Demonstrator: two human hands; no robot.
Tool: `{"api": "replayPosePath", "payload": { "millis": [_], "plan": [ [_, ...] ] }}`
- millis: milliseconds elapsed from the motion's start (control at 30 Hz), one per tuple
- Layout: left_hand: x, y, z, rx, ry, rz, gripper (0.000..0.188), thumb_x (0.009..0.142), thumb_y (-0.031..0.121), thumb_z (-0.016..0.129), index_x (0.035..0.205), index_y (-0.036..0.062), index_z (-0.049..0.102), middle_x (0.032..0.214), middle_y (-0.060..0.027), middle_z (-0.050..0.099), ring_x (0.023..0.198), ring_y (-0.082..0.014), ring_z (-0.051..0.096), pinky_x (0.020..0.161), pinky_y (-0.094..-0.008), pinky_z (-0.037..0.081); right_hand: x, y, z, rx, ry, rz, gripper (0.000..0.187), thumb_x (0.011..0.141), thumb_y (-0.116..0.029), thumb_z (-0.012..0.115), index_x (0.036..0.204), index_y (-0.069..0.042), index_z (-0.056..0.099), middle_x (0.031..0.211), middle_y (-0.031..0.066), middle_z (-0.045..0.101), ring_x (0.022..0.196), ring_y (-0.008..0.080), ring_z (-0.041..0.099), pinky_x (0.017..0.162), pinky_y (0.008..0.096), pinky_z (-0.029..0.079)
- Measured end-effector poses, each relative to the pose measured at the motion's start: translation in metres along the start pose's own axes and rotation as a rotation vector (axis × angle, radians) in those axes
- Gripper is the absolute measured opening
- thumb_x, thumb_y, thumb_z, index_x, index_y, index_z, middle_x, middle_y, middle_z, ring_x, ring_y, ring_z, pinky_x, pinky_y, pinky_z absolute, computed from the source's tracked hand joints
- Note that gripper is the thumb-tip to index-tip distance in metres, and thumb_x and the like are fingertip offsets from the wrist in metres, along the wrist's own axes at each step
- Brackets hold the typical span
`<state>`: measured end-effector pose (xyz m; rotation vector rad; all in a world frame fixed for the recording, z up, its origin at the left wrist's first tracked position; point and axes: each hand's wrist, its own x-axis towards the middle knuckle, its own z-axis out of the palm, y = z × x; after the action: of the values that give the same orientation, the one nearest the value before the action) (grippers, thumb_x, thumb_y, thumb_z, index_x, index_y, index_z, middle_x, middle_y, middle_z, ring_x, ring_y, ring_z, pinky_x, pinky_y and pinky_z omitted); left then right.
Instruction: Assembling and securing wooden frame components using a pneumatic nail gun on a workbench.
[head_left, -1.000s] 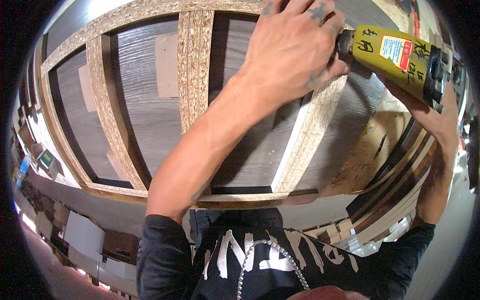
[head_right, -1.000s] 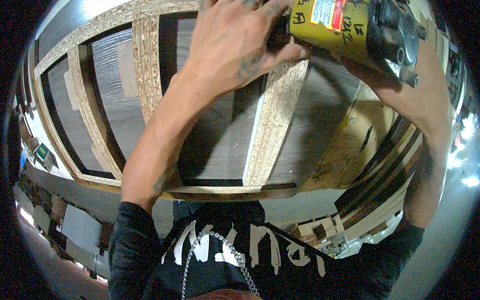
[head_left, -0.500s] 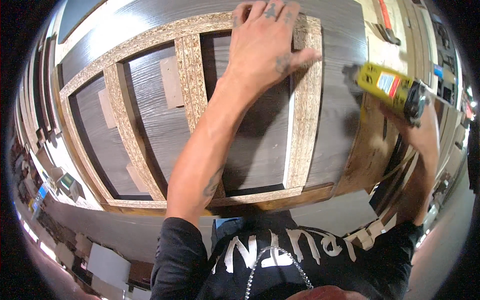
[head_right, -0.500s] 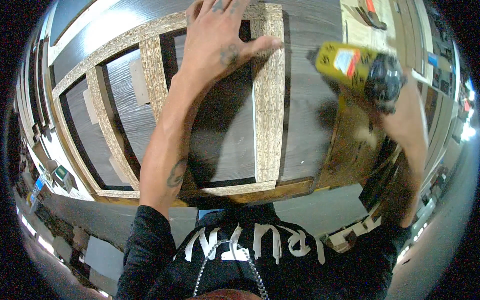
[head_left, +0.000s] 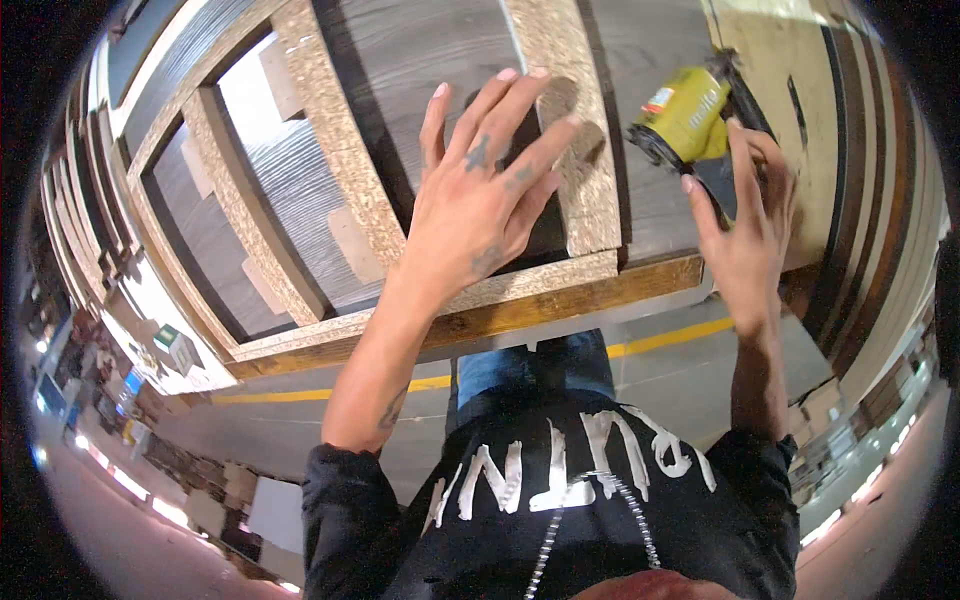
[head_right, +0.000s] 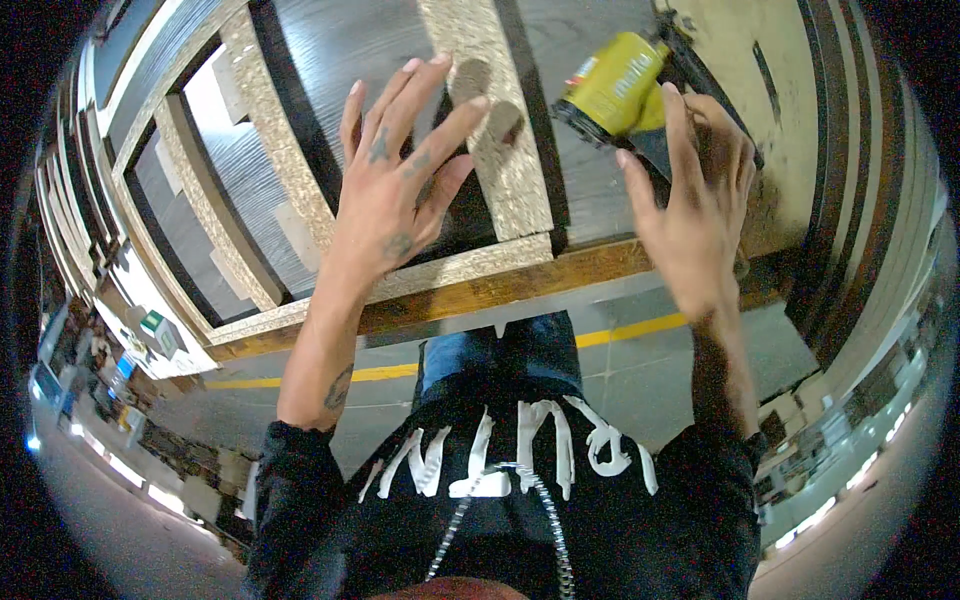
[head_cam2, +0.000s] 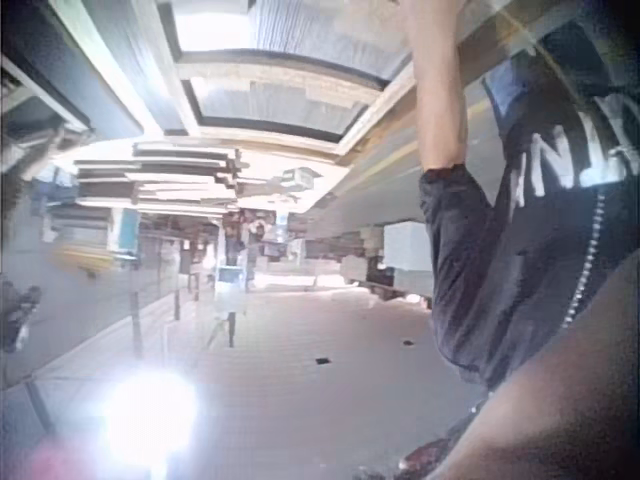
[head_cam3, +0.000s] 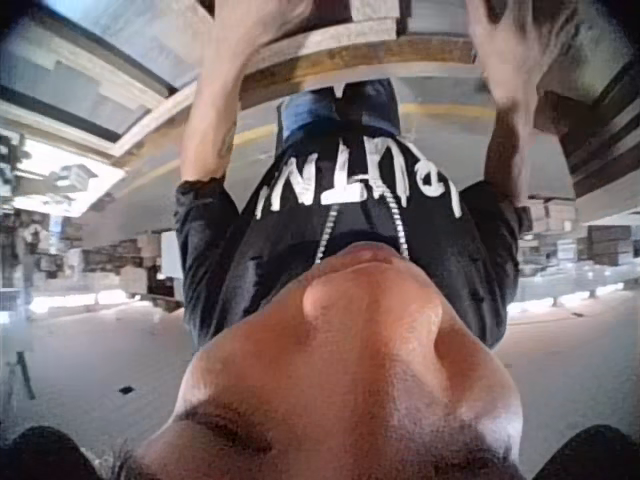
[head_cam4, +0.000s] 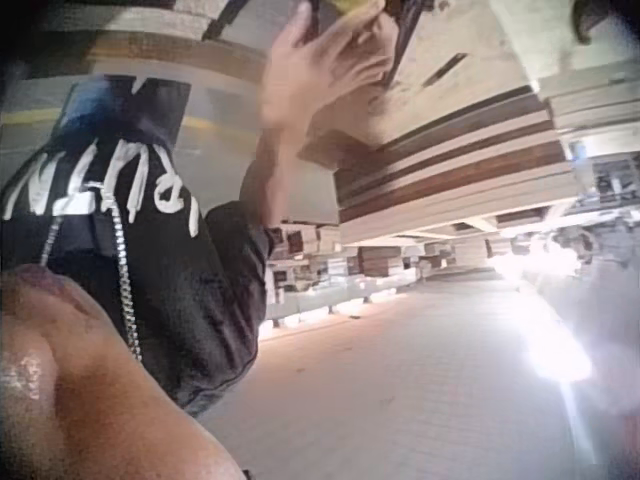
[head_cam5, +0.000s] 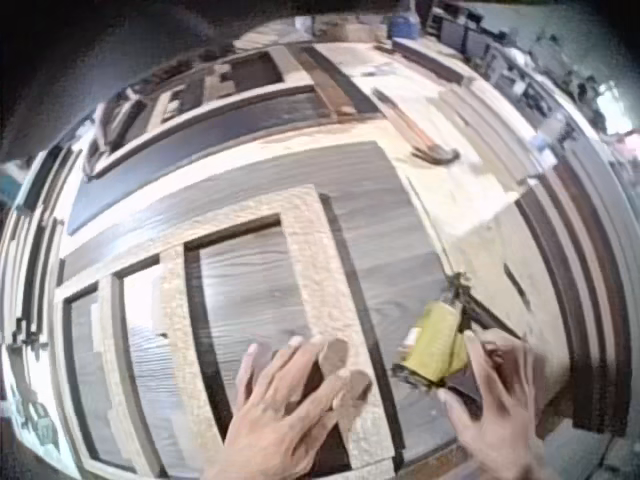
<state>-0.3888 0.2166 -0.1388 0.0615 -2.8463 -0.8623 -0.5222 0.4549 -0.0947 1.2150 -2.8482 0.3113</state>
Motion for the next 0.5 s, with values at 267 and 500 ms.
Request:
{"api": "replayPosePath", "payload": {
  "millis": [267, 500],
  "plan": [
    [0.048, 0.02, 0.003, 0.068, -0.339, 0.227, 0.04, 0.091, 0.041, 0.065, 0.113, 0.0087, 0.071, 0.137, -0.0115, 0.056, 0.141, -0.0288, 0.038, 0.118, -0.0596, 0.011, -0.08, -0.068, 0.013, 0.622, -0.15, 0.268, 0.061, 0.074, -0.018, 0.083, 0.128, -0.001, 0.06, 0.117, 0.0161, 0.056, 0.102, 0.0333, 0.055, 0.088, 0.0425, 0.047],
    [0.036, 0.013, 0.021, -0.068, -0.263, 0.223, 0.019, 0.089, 0.028, 0.071, 0.099, 0.0126, 0.076, 0.135, -0.0072, 0.057, 0.143, -0.0278, 0.037, 0.119, -0.0628, 0.009, -0.09, -0.07, 0.031, 0.524, -0.092, 0.206, 0.053, 0.075, -0.028, 0.08, 0.119, -0.002, 0.066, 0.11, 0.0114, 0.06, 0.095, 0.0293, 0.054, 0.082, 0.0419, 0.042]
  ]
}}
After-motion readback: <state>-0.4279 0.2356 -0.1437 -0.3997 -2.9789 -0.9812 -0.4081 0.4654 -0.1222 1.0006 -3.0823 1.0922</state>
